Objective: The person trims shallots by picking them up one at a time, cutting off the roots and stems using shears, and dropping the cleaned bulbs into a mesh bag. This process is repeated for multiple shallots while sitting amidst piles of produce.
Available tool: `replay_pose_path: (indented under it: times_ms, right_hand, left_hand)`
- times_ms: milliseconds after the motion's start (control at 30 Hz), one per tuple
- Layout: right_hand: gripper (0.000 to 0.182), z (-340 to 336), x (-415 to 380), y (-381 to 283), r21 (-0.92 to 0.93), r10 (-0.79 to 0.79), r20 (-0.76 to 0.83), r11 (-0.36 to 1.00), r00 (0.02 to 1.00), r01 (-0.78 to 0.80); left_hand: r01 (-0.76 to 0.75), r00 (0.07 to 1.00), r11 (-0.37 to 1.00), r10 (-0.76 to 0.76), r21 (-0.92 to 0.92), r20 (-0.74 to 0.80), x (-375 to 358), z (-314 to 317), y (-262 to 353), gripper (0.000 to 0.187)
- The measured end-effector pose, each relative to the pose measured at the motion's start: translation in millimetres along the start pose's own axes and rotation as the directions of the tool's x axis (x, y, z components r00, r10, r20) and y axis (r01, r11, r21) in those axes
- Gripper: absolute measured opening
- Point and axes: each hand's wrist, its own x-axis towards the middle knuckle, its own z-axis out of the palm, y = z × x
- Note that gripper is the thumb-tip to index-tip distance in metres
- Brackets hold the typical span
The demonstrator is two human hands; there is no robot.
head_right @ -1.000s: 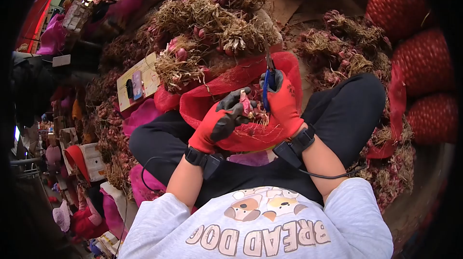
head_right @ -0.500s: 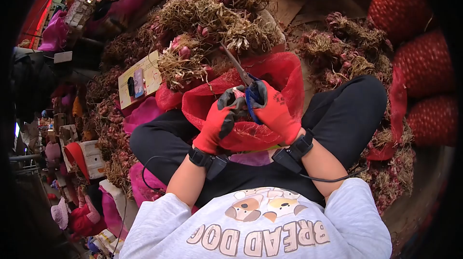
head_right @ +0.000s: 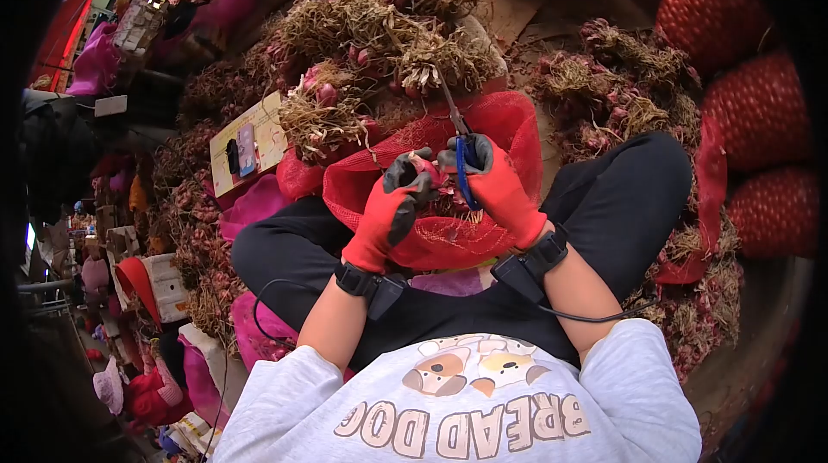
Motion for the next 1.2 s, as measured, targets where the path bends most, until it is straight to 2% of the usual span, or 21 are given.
replay_pose_path:
  times_ms: [100, 200, 233, 300, 333, 433, 533, 600, 667, 733, 767, 800, 833, 900, 933, 1000, 1033, 1133, 1200]
  right_hand:
    - [0.026, 4, -1, 14, -0.156, -0.124, 0.053, 0.979, 0.991, 0.131]
    - [0.027, 7, -3, 15, -0.075, -0.107, -0.024, 0.992, 0.994, 0.105]
    - [0.027, 6, -3, 16, -0.105, -0.140, -0.002, 0.985, 0.990, 0.139]
    - [0.026, 3, -1, 20, -0.162, -0.201, 0.044, 0.965, 0.979, 0.206]
    - [0.024, 4, -1, 20, -0.102, -0.191, 0.037, 0.976, 0.981, 0.193]
    - [0.019, 4, -2, 13, 0.047, -0.122, 0.030, 0.992, 0.992, 0.120]
    - [0.018, -5, 1, 6, 0.110, 0.018, 0.011, 0.994, 1.000, -0.019]
    - [0.019, -11, 2, 6, 0.125, 0.108, -0.051, 0.987, 0.993, -0.101]
    - [0.021, -16, 6, 20, 0.055, -0.052, -0.036, 0.997, 0.998, 0.054]
    - [0.025, -11, 6, 25, -0.096, -0.167, -0.009, 0.982, 0.986, 0.165]
    - [0.027, -7, 4, 26, -0.209, -0.201, 0.006, 0.958, 0.980, 0.198]
    - [0.034, -3, 1, 23, -0.461, -0.209, 0.047, 0.863, 0.977, 0.207]
    - [0.041, 0, -2, 20, -0.677, -0.217, 0.087, 0.703, 0.972, 0.218]
    - [0.040, 9, -12, 18, -0.805, -0.290, 0.154, 0.517, 0.944, 0.291]
    - [0.039, 12, -15, 19, -0.854, -0.322, 0.193, 0.411, 0.927, 0.320]
    - [0.042, 13, -15, 28, -0.865, -0.290, 0.207, 0.392, 0.934, 0.314]
    - [0.042, 15, -16, 25, -0.872, -0.279, 0.222, 0.371, 0.934, 0.318]
    - [0.041, 17, -16, 28, -0.889, -0.279, 0.219, 0.338, 0.935, 0.309]
    - [0.041, 16, -15, 30, -0.899, -0.280, 0.199, 0.329, 0.939, 0.289]
  left_hand:
    - [-0.001, 1.000, 0.999, 0.000, 0.050, 0.025, 0, -4, -7, 0.042]
    - [0.059, 0.998, 0.988, -0.061, 0.142, 0.004, 3, -16, -16, 0.041]
    - [0.094, 0.996, 0.979, -0.093, 0.181, -0.017, 4, -19, -17, 0.040]
    - [0.053, 0.996, 0.973, -0.069, 0.225, 0.063, 2, -17, -16, 0.036]
    - [0.032, 0.993, 0.969, -0.059, 0.245, 0.104, 0, -13, -12, 0.034]
    - [0.082, 0.996, 0.977, -0.089, -0.198, -0.029, -3, 3, -12, 0.030]
    - [0.125, 0.986, 0.934, -0.156, -0.335, -0.066, -6, 17, -3, 0.030]
    - [-0.018, 0.996, 0.995, 0.009, -0.101, -0.089, -3, 8, -5, 0.027]
    - [-0.014, 0.993, 0.988, -0.004, -0.151, -0.122, 2, -9, -4, 0.023]
    - [0.111, 0.968, 0.871, -0.205, -0.478, -0.148, 6, -27, 7, 0.019]
    - [0.031, 0.944, 0.831, -0.207, -0.556, -0.257, 5, -30, 7, 0.014]
    - [-0.028, 0.939, 0.799, -0.185, -0.600, -0.291, 5, -32, 8, 0.014]
    - [-0.088, 0.931, 0.764, -0.165, -0.639, -0.325, 5, -35, 9, 0.013]
    - [-0.158, 0.909, 0.720, -0.161, -0.676, -0.384, 5, -39, 16, 0.013]
    - [-0.188, 0.904, 0.723, -0.137, -0.664, -0.405, 5, -45, 16, 0.013]
    - [-0.246, 0.891, 0.724, -0.093, -0.644, -0.445, 6, -50, 13, 0.014]
    - [-0.278, 0.902, 0.765, -0.001, -0.581, -0.432, 4, -47, 13, 0.014]
    - [-0.232, 0.867, 0.807, -0.082, -0.544, -0.491, 1, -36, 11, 0.013]
    - [-0.213, 0.880, 0.834, -0.062, -0.509, -0.470, 2, -32, 6, 0.012]
